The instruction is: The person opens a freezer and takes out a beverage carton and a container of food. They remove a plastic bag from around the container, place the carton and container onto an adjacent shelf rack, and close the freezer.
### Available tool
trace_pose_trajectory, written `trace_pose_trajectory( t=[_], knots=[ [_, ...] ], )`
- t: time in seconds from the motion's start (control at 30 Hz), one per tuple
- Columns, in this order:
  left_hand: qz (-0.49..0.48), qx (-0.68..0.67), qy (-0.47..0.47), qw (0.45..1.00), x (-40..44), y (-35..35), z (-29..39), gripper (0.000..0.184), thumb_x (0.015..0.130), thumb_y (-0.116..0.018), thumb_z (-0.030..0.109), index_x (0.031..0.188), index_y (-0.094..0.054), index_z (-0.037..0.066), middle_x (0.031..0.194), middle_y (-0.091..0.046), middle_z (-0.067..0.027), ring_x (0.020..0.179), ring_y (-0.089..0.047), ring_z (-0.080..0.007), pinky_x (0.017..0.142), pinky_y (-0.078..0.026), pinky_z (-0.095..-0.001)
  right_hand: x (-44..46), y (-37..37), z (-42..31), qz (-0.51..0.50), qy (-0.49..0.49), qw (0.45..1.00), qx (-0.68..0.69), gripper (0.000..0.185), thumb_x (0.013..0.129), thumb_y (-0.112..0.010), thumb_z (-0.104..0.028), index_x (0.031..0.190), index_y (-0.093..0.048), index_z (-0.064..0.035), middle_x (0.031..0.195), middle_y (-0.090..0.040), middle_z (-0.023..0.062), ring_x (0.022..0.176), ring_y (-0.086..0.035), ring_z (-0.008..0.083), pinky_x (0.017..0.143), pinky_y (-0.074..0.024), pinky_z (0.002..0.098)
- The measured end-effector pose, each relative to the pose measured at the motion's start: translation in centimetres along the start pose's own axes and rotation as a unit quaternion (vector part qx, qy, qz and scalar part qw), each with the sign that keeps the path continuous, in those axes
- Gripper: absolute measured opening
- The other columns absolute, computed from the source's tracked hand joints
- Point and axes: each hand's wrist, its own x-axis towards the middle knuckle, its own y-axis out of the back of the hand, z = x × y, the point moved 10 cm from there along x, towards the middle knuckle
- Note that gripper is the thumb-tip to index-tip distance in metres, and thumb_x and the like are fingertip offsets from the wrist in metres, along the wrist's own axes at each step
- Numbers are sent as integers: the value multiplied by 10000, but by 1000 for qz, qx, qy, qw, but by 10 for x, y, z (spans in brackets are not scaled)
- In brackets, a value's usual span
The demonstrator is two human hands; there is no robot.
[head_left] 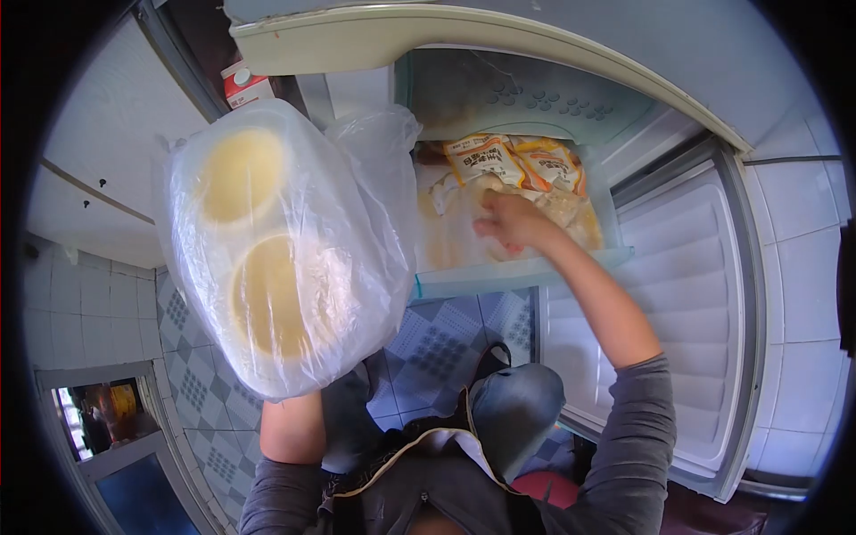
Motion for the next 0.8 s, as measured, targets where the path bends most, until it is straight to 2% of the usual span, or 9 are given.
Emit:
trace_pose_trajectory(
  t=[0.1,0.23,0.3,0.37,0.43,0.57,0.7,0.8],
  knots=[
    [-4,8,14,1000,11,-4,-7,550,883,-442,381,1347,-336,105,1362,-383,-95,1253,-359,-243,1054,-280,-362,11,1,-11,72,-20,980,-186,507,780,-639,-293,1141,-410,-19,803,-619,170,646,-638,281,569,-512,354],
    [-22,20,36,999,23,-18,-20,550,879,-450,380,1343,-342,106,1357,-390,-95,1249,-364,-243,1051,-284,-362,-13,2,-20,173,-7,946,-274,428,797,-622,-278,1104,-457,-29,787,-624,141,755,-637,281,638,-504,371],
    [-32,28,36,998,21,-18,-12,550,876,-454,379,1342,-345,107,1354,-394,-95,1247,-367,-243,1050,-285,-363,-69,21,-37,322,-30,925,-198,335,796,-620,-264,1022,-510,-41,816,-627,134,816,-620,290,679,-486,378],
    [-33,39,31,998,21,-16,-5,550,874,-458,378,1340,-349,108,1352,-397,-95,1245,-370,-243,1049,-287,-363,-138,28,-44,501,100,857,-70,267,793,-626,-258,924,-558,-36,776,-623,134,731,-613,299,634,-473,378],
    [-29,51,30,998,16,-13,1,550,871,-462,378,1338,-352,109,1349,-401,-94,1243,-372,-243,1048,-288,-363,-163,3,-9,410,-39,911,19,224,788,-636,-236,854,-575,-30,712,-609,133,656,-596,306,608,-461,378],
    [-20,69,33,997,24,-16,-5,550,867,-470,376,1335,-358,110,1344,-408,-94,1239,-377,-243,1045,-292,-364,-150,-40,17,399,-6,916,32,233,790,-641,-229,752,-567,-11,644,-590,137,606,-582,315,582,-453,393],
    [-10,85,28,996,25,-27,-12,551,862,-478,375,1332,-364,111,1339,-415,-94,1235,-383,-244,1043,-295,-364,-133,-36,16,394,-44,918,24,277,772,-664,-241,792,-525,-3,712,-590,161,671,-583,331,610,-451,400],
    [-16,102,21,994,31,-32,-8,551,858,-484,374,1329,-369,113,1335,-420,-94,1231,-387,-244,1041,-297,-364,-119,-16,-1,459,-8,889,-3,345,753,-684,-251,865,-469,-5,813,-575,185,763,-573,354,653,-448,409]
  ],
)
